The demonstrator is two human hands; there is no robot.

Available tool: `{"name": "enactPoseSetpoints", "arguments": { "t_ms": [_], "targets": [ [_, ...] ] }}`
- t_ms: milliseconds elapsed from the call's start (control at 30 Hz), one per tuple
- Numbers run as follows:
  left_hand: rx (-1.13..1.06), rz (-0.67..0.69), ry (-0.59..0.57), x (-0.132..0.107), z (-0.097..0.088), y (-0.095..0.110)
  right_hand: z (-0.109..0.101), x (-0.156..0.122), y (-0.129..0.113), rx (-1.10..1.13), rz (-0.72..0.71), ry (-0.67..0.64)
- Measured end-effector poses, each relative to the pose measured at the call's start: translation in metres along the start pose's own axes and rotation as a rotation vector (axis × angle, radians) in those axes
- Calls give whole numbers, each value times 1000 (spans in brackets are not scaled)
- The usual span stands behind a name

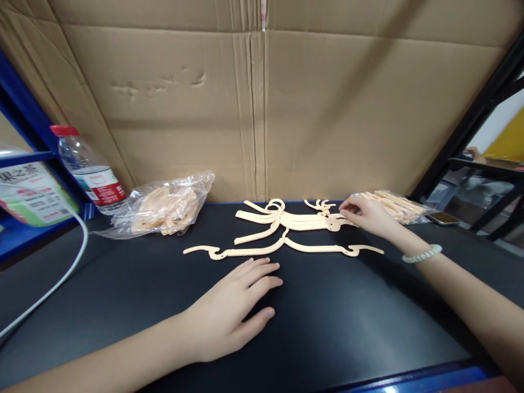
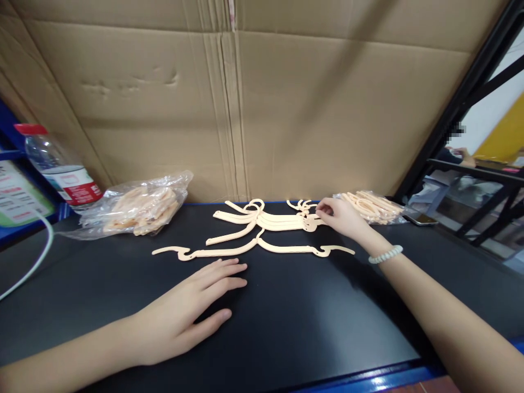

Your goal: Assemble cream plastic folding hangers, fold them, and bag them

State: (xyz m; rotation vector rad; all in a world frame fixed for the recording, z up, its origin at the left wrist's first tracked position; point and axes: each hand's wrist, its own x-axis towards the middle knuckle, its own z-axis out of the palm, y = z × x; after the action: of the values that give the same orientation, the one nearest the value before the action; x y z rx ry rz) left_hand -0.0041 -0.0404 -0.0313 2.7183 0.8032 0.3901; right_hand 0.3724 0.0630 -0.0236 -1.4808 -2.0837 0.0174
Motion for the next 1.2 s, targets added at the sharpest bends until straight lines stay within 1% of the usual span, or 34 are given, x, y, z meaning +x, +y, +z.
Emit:
{"name": "enactPoseSetpoints", "arguments": {
  "t_ms": [100, 200, 300, 400, 533, 667, 800, 900, 967, 1033, 1133, 1200],
  "targets": [
    [-11, 1, 6, 0, -1, 0, 8, 4, 15, -60, -71, -7],
    [-5, 9, 19, 0, 1, 0, 18, 8, 22, -111, -177, -26],
    [-1, 4, 60, 0, 3, 0, 28, 13, 25, -163, -207, -14],
    [0, 9, 58, 0, 4, 0, 34, 19, 28, -215, -221, -34],
    [29, -5, 52, -1, 5, -1, 37, 30, 27, -233, -271, -63],
    [50, -3, -3, -1, 3, -2, 40, 39, 23, -291, -319, -48],
    [35, 4, -1, -2, 2, -3, 41, 40, 18, -306, -310, -26],
    [5, 10, 19, -3, 3, -3, 37, 38, 15, -310, -297, 5],
    [-12, 11, 29, -2, 2, -3, 32, 36, 13, -312, -287, 34],
    [-33, 15, 42, -1, 1, -2, 26, 34, 8, -297, -270, 94],
    [-64, 12, 52, 1, -3, 1, 16, 28, -9, -155, -227, 294],
    [-94, 2, 36, 1, -5, 4, 10, 21, -29, 44, -155, 446]
  ]
}}
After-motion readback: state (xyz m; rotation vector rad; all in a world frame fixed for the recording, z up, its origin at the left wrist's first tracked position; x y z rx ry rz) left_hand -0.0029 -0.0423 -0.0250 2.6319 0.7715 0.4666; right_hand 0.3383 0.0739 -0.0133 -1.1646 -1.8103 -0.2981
